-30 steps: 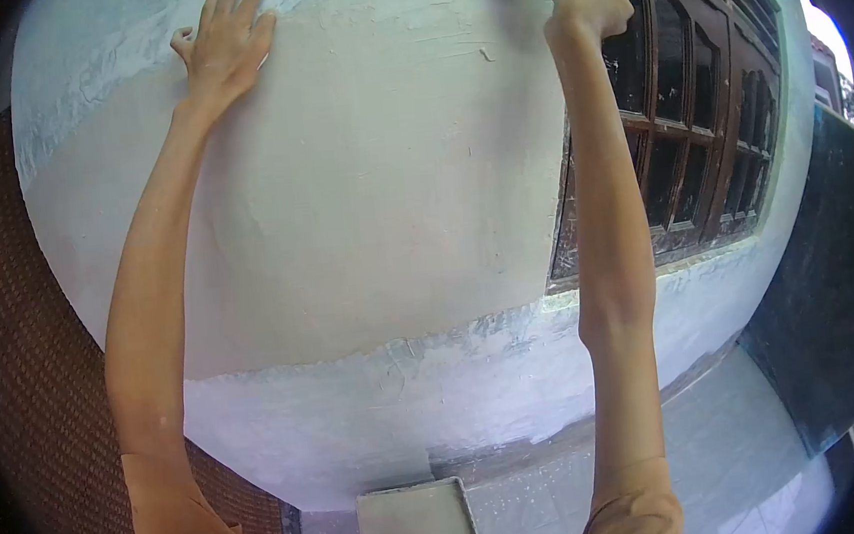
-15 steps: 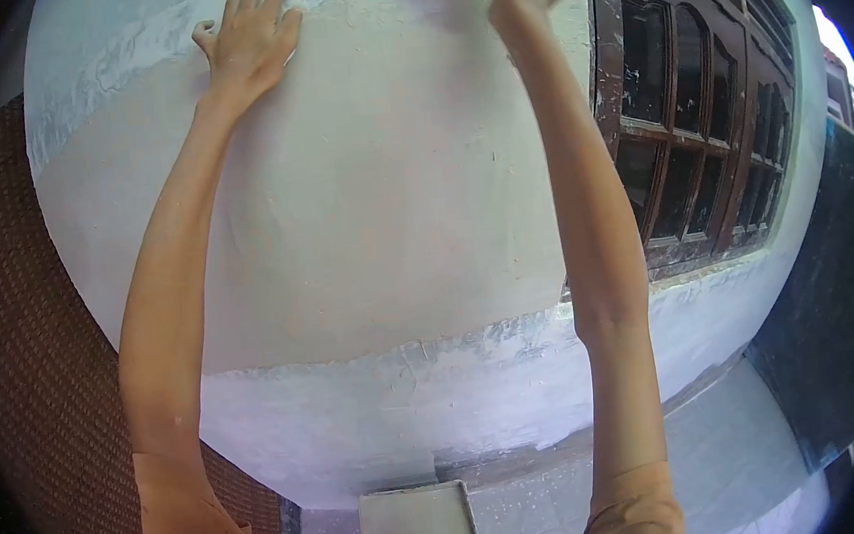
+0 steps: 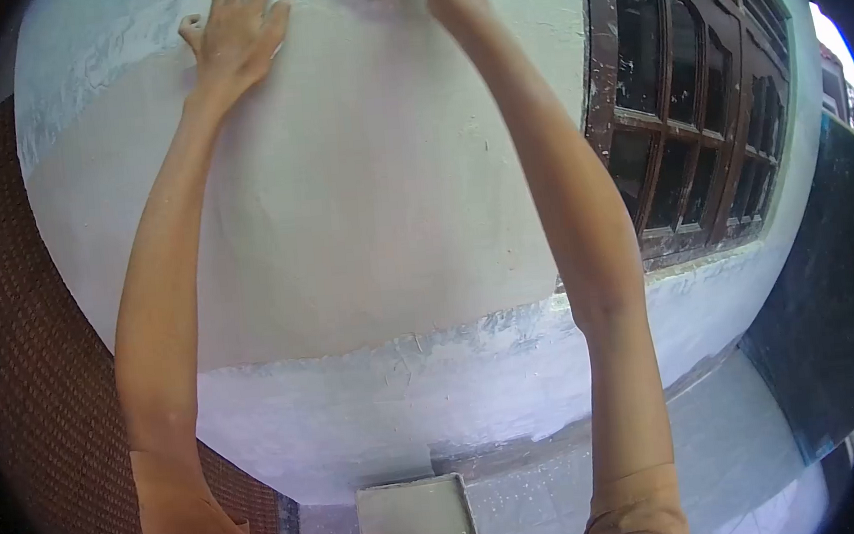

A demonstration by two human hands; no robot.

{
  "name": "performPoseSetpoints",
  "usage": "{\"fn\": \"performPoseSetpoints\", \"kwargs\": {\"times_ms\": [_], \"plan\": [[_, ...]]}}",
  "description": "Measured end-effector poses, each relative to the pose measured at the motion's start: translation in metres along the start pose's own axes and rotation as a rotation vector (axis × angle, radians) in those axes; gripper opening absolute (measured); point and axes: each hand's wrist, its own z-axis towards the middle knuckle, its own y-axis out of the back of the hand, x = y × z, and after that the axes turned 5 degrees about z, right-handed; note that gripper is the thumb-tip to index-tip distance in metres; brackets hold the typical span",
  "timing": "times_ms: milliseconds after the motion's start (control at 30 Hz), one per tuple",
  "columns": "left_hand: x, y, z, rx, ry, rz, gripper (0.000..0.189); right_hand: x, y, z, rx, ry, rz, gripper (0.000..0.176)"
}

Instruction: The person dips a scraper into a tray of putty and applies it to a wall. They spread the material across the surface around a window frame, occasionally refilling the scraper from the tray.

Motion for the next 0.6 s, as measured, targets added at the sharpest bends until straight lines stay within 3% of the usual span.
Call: {"fn": "performPoseSetpoints", "kwargs": {"times_ms": [100,233,300,367,433,500,567,600], "plan": [[0.001,0.006,0.0,0.029,0.008,0.031,0.067,-0.007,0.013,0.003,0.026,0.054,-0.045,0.025],[0.007,-0.016,0.007,-0.021,-0.008,0.088,0.067,-0.005,0.078,0.031,-0.236,0.085,-0.043,0.017],[0.003,-0.01,0.004,-0.031,-0.008,0.043,0.065,-0.005,0.075,0.024,-0.206,0.129,0.039,0.014],[0.002,-0.003,0.003,-0.008,0.002,0.04,0.064,0.002,0.048,-0.002,-0.077,-0.052,0.076,0.016],[0.002,-0.003,0.002,0.016,0.01,0.037,0.064,-0.021,0.022,-0.015,0.006,0.153,-0.066,0.02],[0.004,-0.003,0.003,0.009,0.006,0.023,0.062,-0.019,0.031,-0.017,0.007,0.124,-0.053,0.023],[0.004,-0.007,0.005,-0.003,0.003,0.046,0.061,-0.013,0.062,-0.001,-0.039,-0.028,-0.041,0.021],[0.004,-0.009,0.005,-0.011,0.0,0.062,0.061,0.003,0.073,-0.001,-0.151,-0.013,-0.141,0.021]]}}
